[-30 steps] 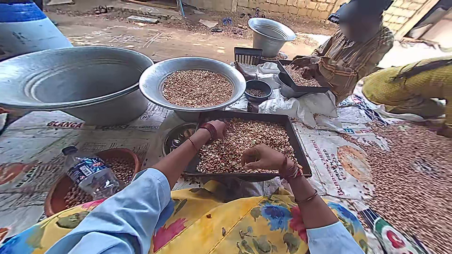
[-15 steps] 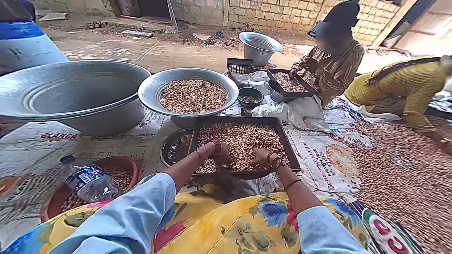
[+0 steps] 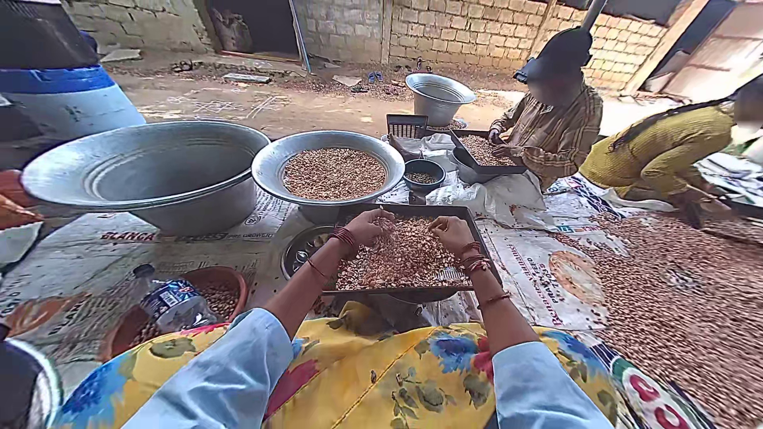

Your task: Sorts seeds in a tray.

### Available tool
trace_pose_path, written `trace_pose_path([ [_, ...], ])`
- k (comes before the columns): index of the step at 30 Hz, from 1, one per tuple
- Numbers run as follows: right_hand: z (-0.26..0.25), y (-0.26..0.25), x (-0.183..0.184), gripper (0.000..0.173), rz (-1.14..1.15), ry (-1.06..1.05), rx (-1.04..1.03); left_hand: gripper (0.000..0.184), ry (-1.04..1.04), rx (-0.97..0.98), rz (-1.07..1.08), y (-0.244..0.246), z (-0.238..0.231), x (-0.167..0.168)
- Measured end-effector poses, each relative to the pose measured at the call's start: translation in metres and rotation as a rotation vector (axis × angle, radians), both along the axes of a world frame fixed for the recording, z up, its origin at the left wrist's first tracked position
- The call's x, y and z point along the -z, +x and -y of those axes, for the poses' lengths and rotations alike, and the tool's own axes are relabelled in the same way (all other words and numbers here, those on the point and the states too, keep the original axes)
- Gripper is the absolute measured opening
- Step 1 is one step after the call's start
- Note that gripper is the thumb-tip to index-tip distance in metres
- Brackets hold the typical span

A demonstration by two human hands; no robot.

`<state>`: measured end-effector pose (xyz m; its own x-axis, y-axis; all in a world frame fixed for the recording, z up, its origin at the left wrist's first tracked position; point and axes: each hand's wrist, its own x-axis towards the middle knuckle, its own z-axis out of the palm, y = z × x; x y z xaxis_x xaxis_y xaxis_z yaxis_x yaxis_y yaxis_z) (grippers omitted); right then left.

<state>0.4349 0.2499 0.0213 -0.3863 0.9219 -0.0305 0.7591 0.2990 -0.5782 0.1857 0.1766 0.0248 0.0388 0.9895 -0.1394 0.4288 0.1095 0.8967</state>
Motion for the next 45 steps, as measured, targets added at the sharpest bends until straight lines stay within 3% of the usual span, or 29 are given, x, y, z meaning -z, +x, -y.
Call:
trace_pose_path([
  [3, -0.009, 0.011, 0.016, 0.026, 0.194, -0.033, 0.043, 0.037, 0.128, -0.020, -0.081, -0.008, 0.001, -0.006],
  [7, -0.020, 0.009, 0.039, 0.029, 0.263, -0.054, 0.048, 0.030, 0.105, -0.148, -0.213, -0.007, 0.005, -0.011],
  [11, -0.033, -0.001, 0.048, 0.031, 0.309, -0.058, 0.019, 0.027, 0.132, -0.155, -0.340, 0.003, 0.005, -0.011],
  [15, -0.041, -0.003, 0.055, 0.030, 0.323, -0.062, -0.007, 0.026, 0.168, -0.091, -0.474, 0.017, -0.012, 0.010],
  [25, -0.038, -0.005, 0.047, 0.031, 0.469, -0.139, -0.061, 0.028, 0.026, 0.088, -0.668, 0.045, -0.057, 0.055],
  [27, -0.039, -0.004, 0.045, 0.031, 0.466, -0.156, -0.070, 0.026, 0.072, 0.076, -0.614, 0.039, -0.061, 0.063],
  [29, -0.044, 0.002, 0.045, 0.030, 0.377, -0.168, -0.059, 0.025, 0.123, -0.028, -0.381, 0.027, -0.062, 0.069],
  [32, -0.051, 0.014, 0.048, 0.025, 0.116, -0.123, -0.017, 0.026, 0.018, -0.176, -0.070, 0.009, -0.062, 0.064],
  [35, -0.046, 0.015, 0.041, 0.023, 0.029, -0.063, -0.018, 0.027, 0.035, -0.068, -0.246, 0.008, -0.058, 0.059],
  [40, -0.026, -0.006, 0.036, 0.026, 0.230, -0.083, -0.112, 0.027, 0.023, 0.169, -0.561, 0.037, -0.054, 0.066],
  [45, -0.014, -0.024, 0.038, 0.028, 0.428, -0.095, -0.182, 0.027, 0.006, 0.166, -0.609, 0.035, -0.053, 0.068],
])
